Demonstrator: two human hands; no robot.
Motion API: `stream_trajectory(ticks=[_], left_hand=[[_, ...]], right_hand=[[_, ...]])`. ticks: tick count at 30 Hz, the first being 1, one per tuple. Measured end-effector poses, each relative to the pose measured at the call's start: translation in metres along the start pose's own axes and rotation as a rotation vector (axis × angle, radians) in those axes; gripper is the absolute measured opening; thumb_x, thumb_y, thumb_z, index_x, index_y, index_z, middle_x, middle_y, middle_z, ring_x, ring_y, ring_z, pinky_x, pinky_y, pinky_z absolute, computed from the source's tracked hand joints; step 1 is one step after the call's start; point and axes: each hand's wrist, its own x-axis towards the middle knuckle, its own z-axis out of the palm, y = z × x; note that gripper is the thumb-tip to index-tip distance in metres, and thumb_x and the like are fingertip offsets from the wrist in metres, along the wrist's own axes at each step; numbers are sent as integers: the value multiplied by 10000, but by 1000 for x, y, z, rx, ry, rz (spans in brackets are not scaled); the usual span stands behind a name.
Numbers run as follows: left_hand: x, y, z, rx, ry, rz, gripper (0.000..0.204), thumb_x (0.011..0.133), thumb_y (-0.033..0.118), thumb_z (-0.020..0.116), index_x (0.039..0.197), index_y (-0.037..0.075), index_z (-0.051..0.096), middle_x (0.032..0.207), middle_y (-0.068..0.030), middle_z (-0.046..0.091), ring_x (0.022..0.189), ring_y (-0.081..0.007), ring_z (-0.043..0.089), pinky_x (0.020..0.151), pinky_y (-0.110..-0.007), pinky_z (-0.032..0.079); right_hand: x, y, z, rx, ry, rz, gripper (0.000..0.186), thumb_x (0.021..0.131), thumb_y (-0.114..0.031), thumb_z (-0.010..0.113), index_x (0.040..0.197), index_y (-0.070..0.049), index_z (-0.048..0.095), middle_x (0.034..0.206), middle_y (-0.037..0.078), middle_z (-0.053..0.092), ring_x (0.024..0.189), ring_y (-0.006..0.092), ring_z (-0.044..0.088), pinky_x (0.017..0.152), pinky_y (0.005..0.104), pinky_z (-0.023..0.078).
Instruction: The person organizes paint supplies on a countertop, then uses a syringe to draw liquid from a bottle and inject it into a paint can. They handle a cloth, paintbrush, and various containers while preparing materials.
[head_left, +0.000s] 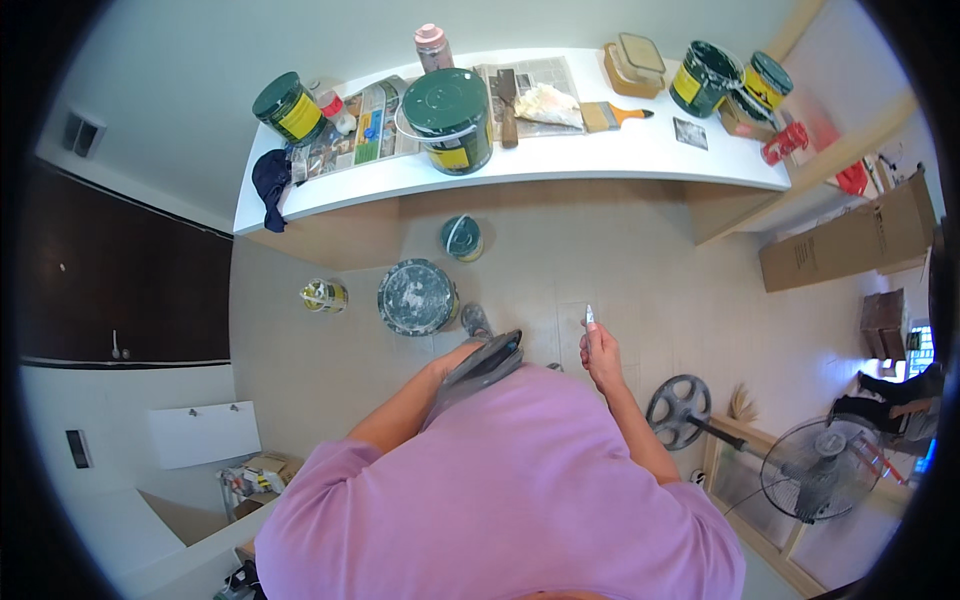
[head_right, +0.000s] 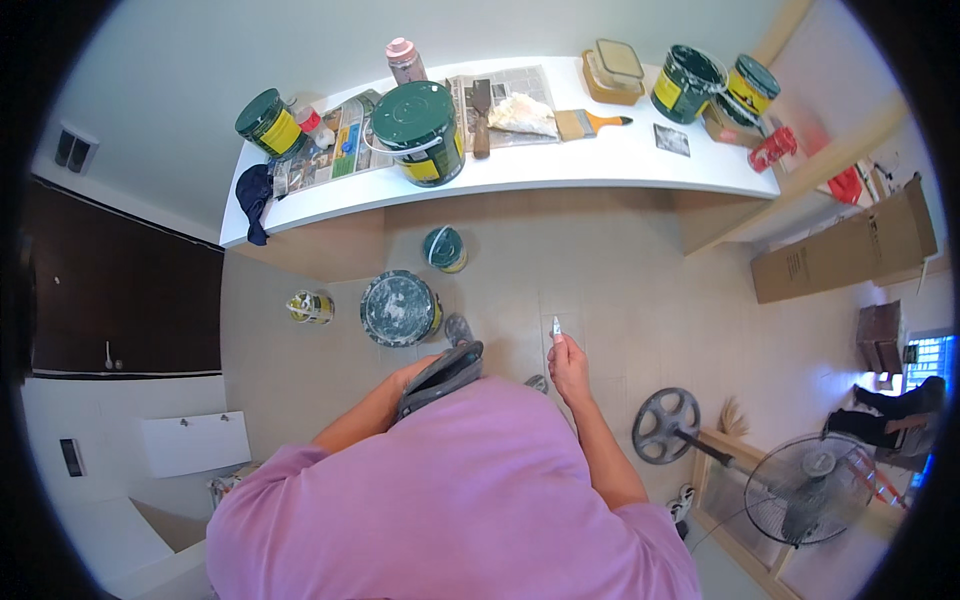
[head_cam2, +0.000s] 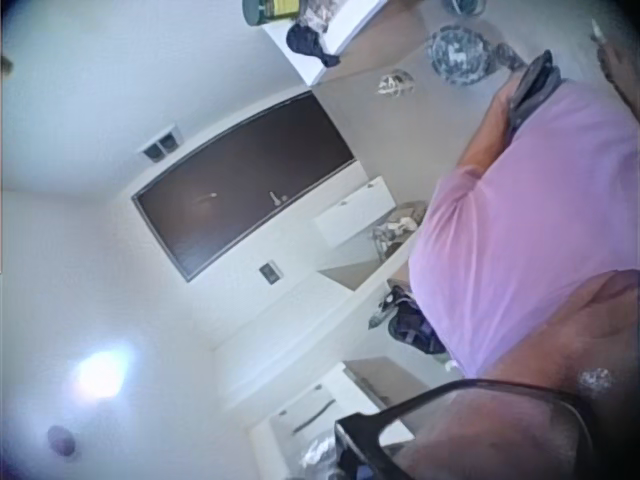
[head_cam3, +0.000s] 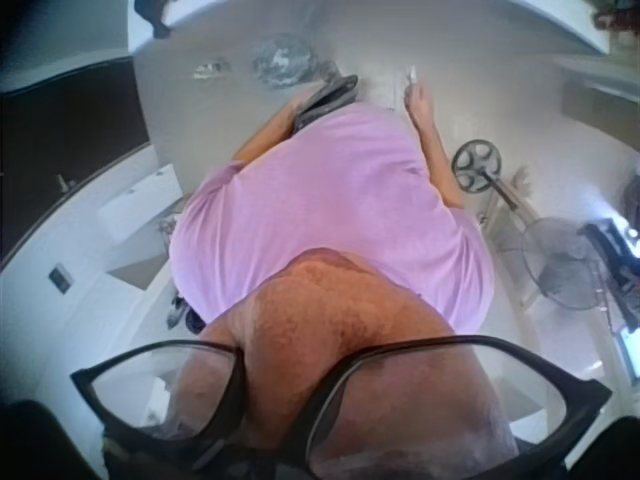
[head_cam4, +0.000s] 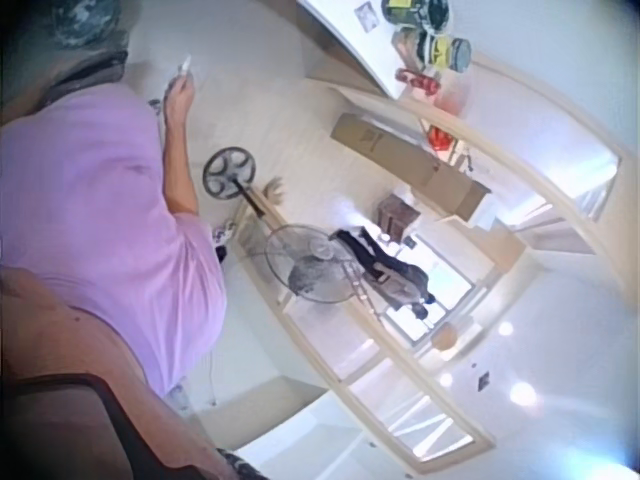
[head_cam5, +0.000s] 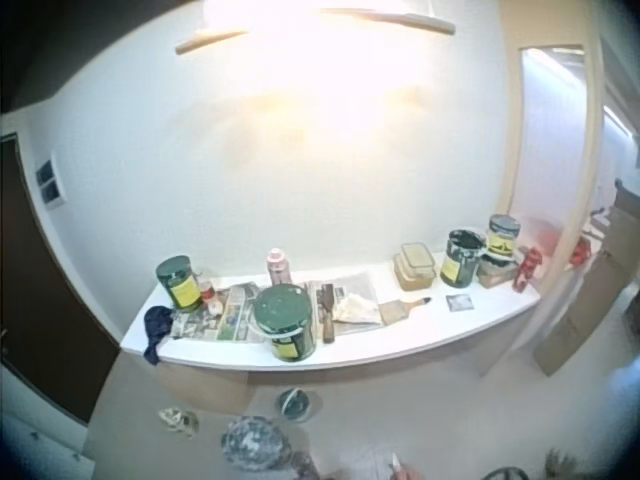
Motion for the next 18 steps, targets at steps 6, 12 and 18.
stream_trajectory(ticks=[6,12,18], left_hand=[[1,29,28,112,-72,25,355,1030,221,586,1318,27,661,1227,-75,704,1113,-144,605,1008,-328,478],[-25,107,69,-246,-186,-131,297,1068,274,580,1271,87,690,1164,-24,727,1027,-103,665,921,-281,534],[-3,97,49,-513,-287,-68,268,1085,228,547,1236,49,678,1117,-102,743,988,-185,736,867,-307,606]], right_hand=[[-46,44,-41,-13,58,-15,336,1097,-268,483,1371,-89,561,818,-8,538,591,56,490,504,234,409],[-58,22,-53,-27,113,-68,409,1062,-189,492,1452,-65,479,819,-16,526,634,58,501,537,244,446],[-66,-27,-27,-22,30,-109,392,1044,-178,504,1406,-29,496,861,7,549,691,76,533,604,268,486]])
